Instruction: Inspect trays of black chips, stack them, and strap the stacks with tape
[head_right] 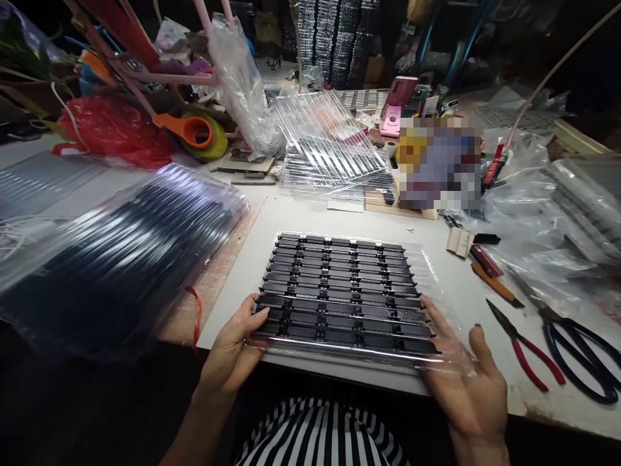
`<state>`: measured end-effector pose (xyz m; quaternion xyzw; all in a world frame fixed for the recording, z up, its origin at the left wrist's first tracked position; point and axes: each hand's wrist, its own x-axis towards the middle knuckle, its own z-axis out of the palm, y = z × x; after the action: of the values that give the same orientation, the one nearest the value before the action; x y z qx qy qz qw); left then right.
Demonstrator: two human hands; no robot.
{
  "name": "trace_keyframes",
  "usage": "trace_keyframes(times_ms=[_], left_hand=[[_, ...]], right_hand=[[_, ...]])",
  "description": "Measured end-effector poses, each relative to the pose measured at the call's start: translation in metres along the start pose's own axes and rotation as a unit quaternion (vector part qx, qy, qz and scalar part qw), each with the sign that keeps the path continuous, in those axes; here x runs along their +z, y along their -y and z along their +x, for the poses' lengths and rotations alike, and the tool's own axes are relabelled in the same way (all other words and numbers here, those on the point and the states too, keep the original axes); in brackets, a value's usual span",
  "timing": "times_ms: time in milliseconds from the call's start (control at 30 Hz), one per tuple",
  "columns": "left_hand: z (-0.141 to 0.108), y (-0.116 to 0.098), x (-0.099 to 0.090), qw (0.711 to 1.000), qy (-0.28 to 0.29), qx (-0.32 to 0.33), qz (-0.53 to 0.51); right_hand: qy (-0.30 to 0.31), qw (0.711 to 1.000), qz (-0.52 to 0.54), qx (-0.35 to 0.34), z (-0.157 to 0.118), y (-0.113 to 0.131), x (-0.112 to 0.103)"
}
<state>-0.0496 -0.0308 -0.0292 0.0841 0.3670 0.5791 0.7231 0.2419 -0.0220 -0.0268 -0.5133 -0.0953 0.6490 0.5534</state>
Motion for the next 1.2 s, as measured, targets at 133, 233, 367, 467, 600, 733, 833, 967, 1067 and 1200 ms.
trace_keyframes(times_ms=[133, 233, 367, 467, 600, 733, 833, 967, 1067, 1200], left_hand=[[0.0, -0.002, 0.002, 1.0, -0.017, 0.0, 0.026], [0.0, -0.003, 0.004, 0.998, -0.04, -0.002, 0.044], [-0.001, -0.006, 0.006, 0.996, -0.07, -0.004, 0.058], [0.0, -0.012, 0.003, 0.994, -0.095, -0.011, 0.053], [0.002, -0.016, 0.002, 0.995, -0.096, 0.02, -0.01], [0.003, -0.013, 0.01, 0.987, -0.12, 0.066, -0.088], [0.003, -0.009, 0.014, 0.985, -0.146, 0.065, -0.066], [0.004, -0.006, 0.01, 0.991, -0.107, 0.079, 0.013], [0.005, -0.004, 0.006, 0.991, -0.094, 0.09, 0.036], [0.006, -0.002, 0.002, 0.993, -0.07, 0.09, 0.042]], right_hand=[[0.032, 0.999, 0.025, 0.0, -0.002, -0.004, 0.002], [0.034, 0.999, 0.037, 0.013, 0.001, -0.004, -0.002], [0.029, 0.997, 0.053, 0.039, 0.004, -0.001, -0.007], [0.034, 0.997, 0.055, 0.043, 0.005, 0.0, -0.009], [0.052, 0.997, 0.039, 0.035, 0.009, 0.002, -0.005], [0.093, 0.993, 0.066, 0.044, 0.012, 0.002, 0.001], [0.109, 0.99, 0.08, 0.042, 0.012, 0.0, 0.003], [0.12, 0.989, 0.081, 0.041, 0.013, -0.001, 0.002], [0.107, 0.989, 0.09, 0.047, 0.012, 0.0, 0.003], [0.067, 0.993, 0.08, 0.047, 0.009, 0.0, 0.006]])
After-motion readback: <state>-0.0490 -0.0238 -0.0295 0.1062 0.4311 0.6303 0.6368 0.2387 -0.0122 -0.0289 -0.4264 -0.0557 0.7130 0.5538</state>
